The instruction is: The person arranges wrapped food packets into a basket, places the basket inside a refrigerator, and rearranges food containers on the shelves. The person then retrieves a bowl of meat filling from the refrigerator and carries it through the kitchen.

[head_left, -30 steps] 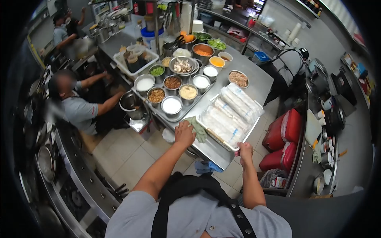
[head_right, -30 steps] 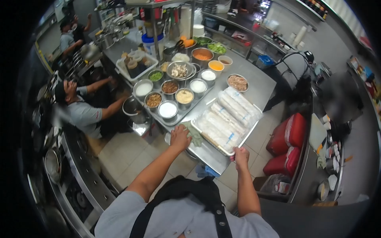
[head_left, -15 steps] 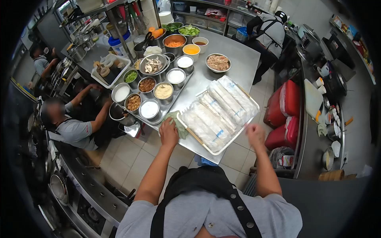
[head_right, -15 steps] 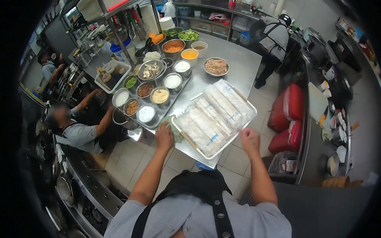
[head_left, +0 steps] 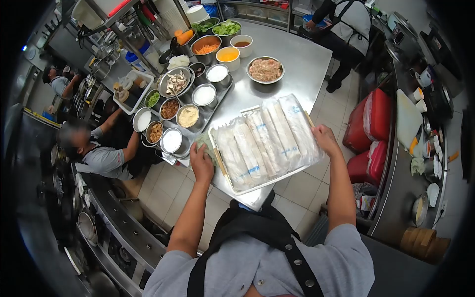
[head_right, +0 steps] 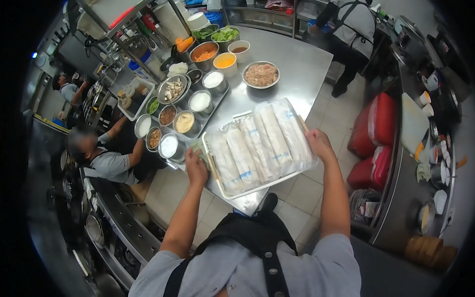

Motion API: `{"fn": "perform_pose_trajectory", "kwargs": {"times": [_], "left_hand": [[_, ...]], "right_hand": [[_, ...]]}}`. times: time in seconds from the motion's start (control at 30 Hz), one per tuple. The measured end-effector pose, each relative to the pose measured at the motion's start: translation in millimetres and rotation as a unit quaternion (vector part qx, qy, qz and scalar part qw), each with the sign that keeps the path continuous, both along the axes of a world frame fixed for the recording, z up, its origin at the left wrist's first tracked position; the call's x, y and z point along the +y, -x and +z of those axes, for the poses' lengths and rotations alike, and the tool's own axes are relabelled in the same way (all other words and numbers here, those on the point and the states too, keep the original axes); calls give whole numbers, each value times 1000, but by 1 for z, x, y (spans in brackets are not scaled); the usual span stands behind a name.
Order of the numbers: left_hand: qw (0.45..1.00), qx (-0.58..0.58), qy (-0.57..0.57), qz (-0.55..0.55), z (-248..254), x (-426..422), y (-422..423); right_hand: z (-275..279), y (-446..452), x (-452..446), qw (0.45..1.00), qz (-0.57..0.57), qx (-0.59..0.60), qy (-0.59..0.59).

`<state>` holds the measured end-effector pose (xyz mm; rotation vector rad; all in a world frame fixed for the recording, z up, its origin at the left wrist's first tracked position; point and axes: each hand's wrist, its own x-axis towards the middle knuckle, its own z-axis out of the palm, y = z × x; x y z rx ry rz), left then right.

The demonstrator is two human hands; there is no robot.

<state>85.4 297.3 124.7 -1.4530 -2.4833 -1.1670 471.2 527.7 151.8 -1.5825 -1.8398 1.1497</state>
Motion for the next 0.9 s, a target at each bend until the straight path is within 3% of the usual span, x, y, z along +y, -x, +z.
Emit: {"fn": "perform_pose_trajectory", "kwargs": {"times": [0.03,0.1,0.17,0.27,0.37,0.47,0.57,0.7,0.8,0.9], "left_hand": [[997,18,-73,12,1,-5,-10],[975,-215,-47,13,3,-14,-26],[917,-396,-41,-24,-2,-20,-38],[914,-386,88,-93,20,-9,-54],[881,-441,134,-102,16,7,-44],[869,-457,148,-121,25,24,-42],[895,-405,145,-119,18,37,-42],[914,-364,141,-110,26,43,-47],[895,-392,152,-148,24,49,-37],[896,-362,179,-182,47,60,-45]], "right_hand": [[-2,-11,-11,1000,-5,23,12],[-8,-33,-34,997,-23,55,49],[-15,-51,-54,992,-43,74,97],[-71,-77,-70,957,-37,264,113],[-73,-55,-93,820,-147,511,212],[-50,-42,-105,716,-114,612,316],[-69,-48,-105,721,-62,615,314],[-77,-53,-113,714,-75,618,319],[-80,-57,-131,705,-44,636,313],[-76,-50,-160,688,-143,646,299]]}}
